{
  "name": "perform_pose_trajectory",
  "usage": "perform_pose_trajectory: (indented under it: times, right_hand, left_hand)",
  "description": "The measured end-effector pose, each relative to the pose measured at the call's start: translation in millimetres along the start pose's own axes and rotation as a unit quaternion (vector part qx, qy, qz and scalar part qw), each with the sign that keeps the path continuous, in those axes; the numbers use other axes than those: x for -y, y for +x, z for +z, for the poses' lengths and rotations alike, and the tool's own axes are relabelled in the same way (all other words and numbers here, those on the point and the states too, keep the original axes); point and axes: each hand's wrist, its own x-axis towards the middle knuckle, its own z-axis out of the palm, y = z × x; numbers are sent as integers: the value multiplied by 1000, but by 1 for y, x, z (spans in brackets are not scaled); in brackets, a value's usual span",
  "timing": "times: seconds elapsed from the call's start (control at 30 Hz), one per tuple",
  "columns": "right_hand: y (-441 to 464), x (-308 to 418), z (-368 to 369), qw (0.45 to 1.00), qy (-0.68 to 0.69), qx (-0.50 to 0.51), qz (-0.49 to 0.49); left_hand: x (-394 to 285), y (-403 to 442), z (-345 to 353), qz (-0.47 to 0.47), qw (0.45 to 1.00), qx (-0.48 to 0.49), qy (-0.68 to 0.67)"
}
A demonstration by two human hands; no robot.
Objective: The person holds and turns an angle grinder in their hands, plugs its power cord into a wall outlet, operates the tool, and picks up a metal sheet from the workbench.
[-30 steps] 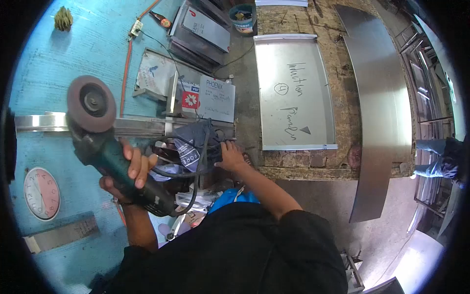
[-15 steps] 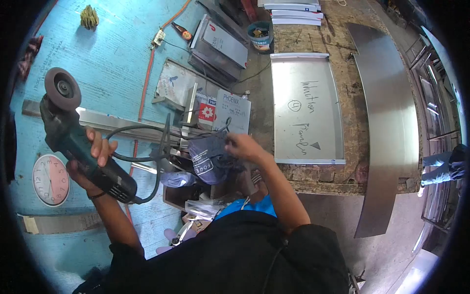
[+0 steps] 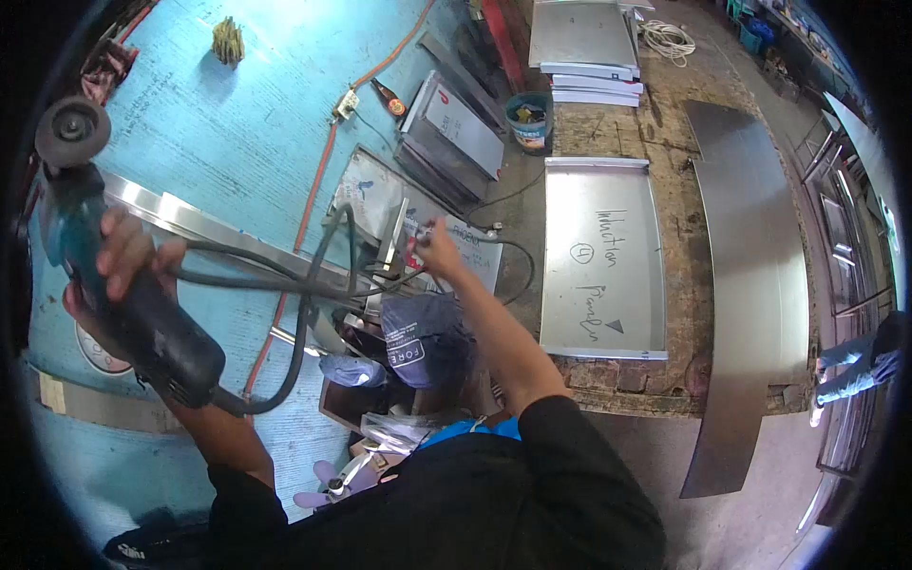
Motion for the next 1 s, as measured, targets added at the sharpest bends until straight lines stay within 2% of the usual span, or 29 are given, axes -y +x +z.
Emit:
perform_pose_trajectory:
  times: [0.07, 0.13, 0.17, 0.23, 0.27, 0.3, 0.37, 0.43, 0.5, 0.57, 0.6, 0.63, 0.67, 0.77, 0.8, 0.83, 0.9, 0.93, 0.97, 1.0]
  right_hand:
    - [-10, -73, 37, 991, 96, -5, -97]
    - [-60, -45, 39, 981, 156, 116, -1]
    - [-74, -48, 41, 980, 158, 119, 2]
    - [-97, -59, 36, 910, 348, 226, 31]
    - [-115, -50, 25, 943, 248, 223, 11]
    - [-129, -54, 25, 942, 250, 223, 17]
    - [-148, -56, 22, 930, 260, 235, 108]
    - [-163, -53, 23, 920, 275, 262, 98]
    - [-179, -40, 28, 926, 285, 201, 146]
    - [-193, -52, 27, 916, 282, 238, 154]
    - [-201, -46, 25, 964, 53, 239, 106]
    - [-209, -43, 22, 956, -180, 226, 53]
    - [-213, -48, 17, 953, -246, 177, 11]
    - [-202, -55, 0, 935, -313, 165, -3]
    - [-199, -47, -2, 939, -321, 121, -16]
    - [-193, -52, -1, 939, -321, 121, -18]
    - [-169, -55, 2, 932, -327, 54, -149]
    - [-154, -48, 8, 940, -315, 134, 3]
    - [-128, -46, 21, 960, -209, 134, 127]
    - [-103, -49, 37, 955, -99, 131, 248]
  left_hand:
    - [2, 10, 4, 38, 999, 13, 3]
    - [2, 22, 14, 59, 998, -1, 25]
    - [0, 29, 17, 78, 996, -9, 44]
    - [-11, 37, 12, 79, 996, -6, 38]
    - [-16, 43, 9, 77, 994, -7, 82]
    - [-23, 46, 6, 71, 990, -9, 124]
    - [-34, 49, 3, 53, 994, -13, 97]
    - [-37, 51, 8, 53, 989, -80, 116]
    - [-41, 51, 6, 44, 988, -54, 135]
    - [-47, 51, 2, 32, 987, -31, 153]
    - [-51, 52, 1, 30, 983, -30, 179]
    - [-53, 51, 1, 27, 978, -31, 204]
    - [-55, 50, 3, 25, 978, -34, 203]
    - [-60, 46, 9, 28, 968, -41, 246]
    - [-61, 45, 12, 18, 975, -35, 220]
    - [-62, 44, 14, 7, 981, -30, 192]
    - [-61, 44, 19, 14, 983, -14, 182]
    - [-60, 43, 21, 15, 986, -2, 168]
    - [-59, 43, 23, 15, 985, -3, 170]
    - [-58, 44, 25, 23, 986, -18, 162]
